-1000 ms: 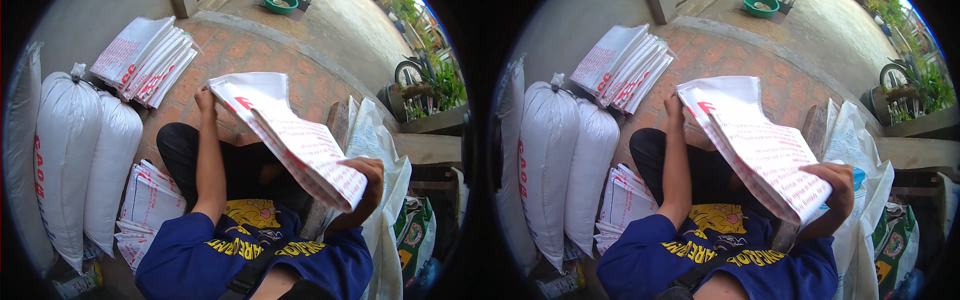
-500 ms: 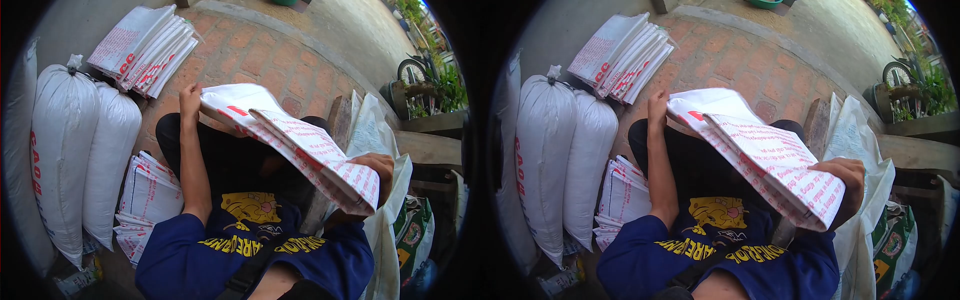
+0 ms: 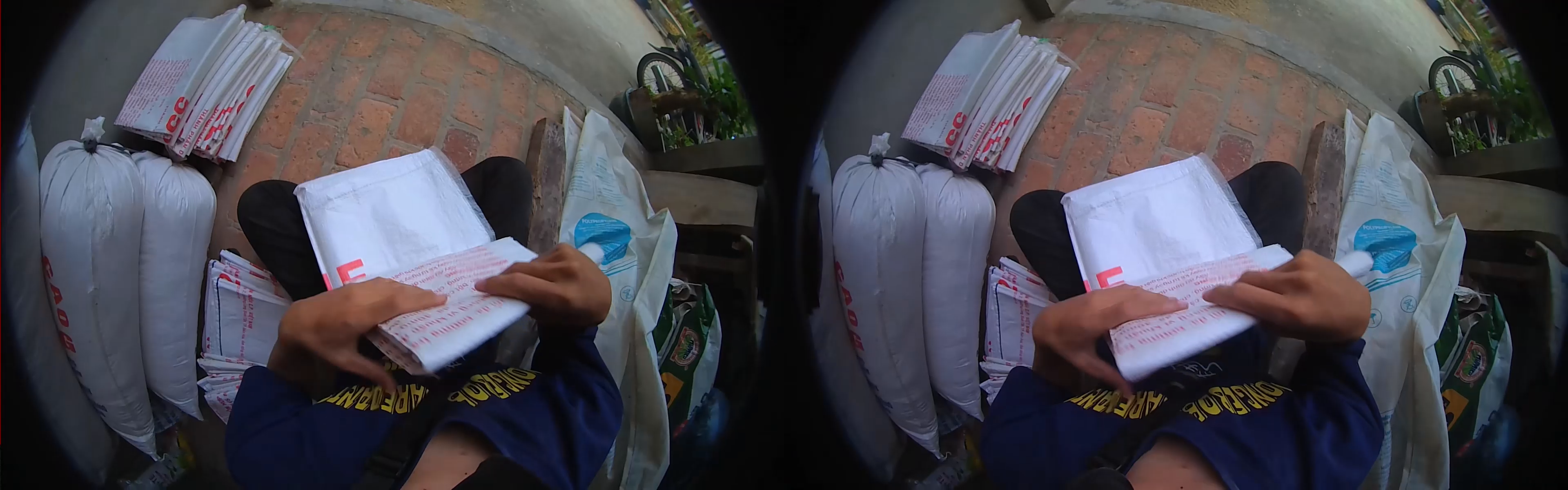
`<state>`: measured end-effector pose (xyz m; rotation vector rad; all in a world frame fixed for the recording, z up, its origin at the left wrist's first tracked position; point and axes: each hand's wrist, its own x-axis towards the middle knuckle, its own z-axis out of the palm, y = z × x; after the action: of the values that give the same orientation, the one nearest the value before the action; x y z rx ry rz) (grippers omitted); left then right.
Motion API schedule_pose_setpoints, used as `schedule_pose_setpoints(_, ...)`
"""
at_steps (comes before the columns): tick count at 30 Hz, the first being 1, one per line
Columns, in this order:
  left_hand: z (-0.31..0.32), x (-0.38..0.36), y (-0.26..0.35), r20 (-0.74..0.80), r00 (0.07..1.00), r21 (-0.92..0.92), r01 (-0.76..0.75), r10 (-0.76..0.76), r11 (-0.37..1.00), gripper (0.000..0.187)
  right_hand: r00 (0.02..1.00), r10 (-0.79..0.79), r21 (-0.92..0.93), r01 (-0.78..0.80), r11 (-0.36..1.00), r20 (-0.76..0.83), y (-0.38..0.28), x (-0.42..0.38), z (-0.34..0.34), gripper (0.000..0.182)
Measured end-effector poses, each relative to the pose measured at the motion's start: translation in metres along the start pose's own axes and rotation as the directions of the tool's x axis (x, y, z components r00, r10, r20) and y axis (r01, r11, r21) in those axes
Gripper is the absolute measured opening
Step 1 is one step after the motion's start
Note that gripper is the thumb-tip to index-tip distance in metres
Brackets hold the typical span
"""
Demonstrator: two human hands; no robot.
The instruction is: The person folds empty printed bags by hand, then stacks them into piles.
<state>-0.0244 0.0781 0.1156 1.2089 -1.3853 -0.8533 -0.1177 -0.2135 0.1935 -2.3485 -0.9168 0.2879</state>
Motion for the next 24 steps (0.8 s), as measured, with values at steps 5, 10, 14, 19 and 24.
schedule_pose_setpoints(5,0.016,-0.03,-0.038,-0.372,0.918,0.089,0.183,-0.138,0.979,0.032,0.927,-0.12,-0.25,0.03,0.968,-0.355,0.001,0.026,0.007,0.049)
schedule_pose_setpoints(10,0.028,-0.06,-0.047,-0.852,0.413,-0.151,0.396,-0.322,0.906,0.023,0.792,0.067,-0.206,-0.239,0.949,-0.607,0.052,0.006,0.025,0.086)
schedule_pose_setpoints(14,0.026,-0.062,-0.094,-0.953,0.161,-0.141,0.517,-0.258,0.844,0.036,0.507,0.79,0.409,-0.677,0.613,-0.345,0.121,-0.011,0.085,0.089)
schedule_pose_setpoints(19,0.029,-0.057,-0.095,-0.981,0.106,0.091,0.991,-0.16,0.1,0.055,0.676,0.717,0.292,-0.661,0.691,-0.167,0.15,0.004,0.168,0.074)
schedule_pose_setpoints(24,0.029,-0.042,-0.08,-0.933,-0.074,-0.162,0.961,-0.352,0.225,0.069,0.622,0.759,-0.064,-0.779,0.623,-0.193,0.106,0.027,0.172,0.064)
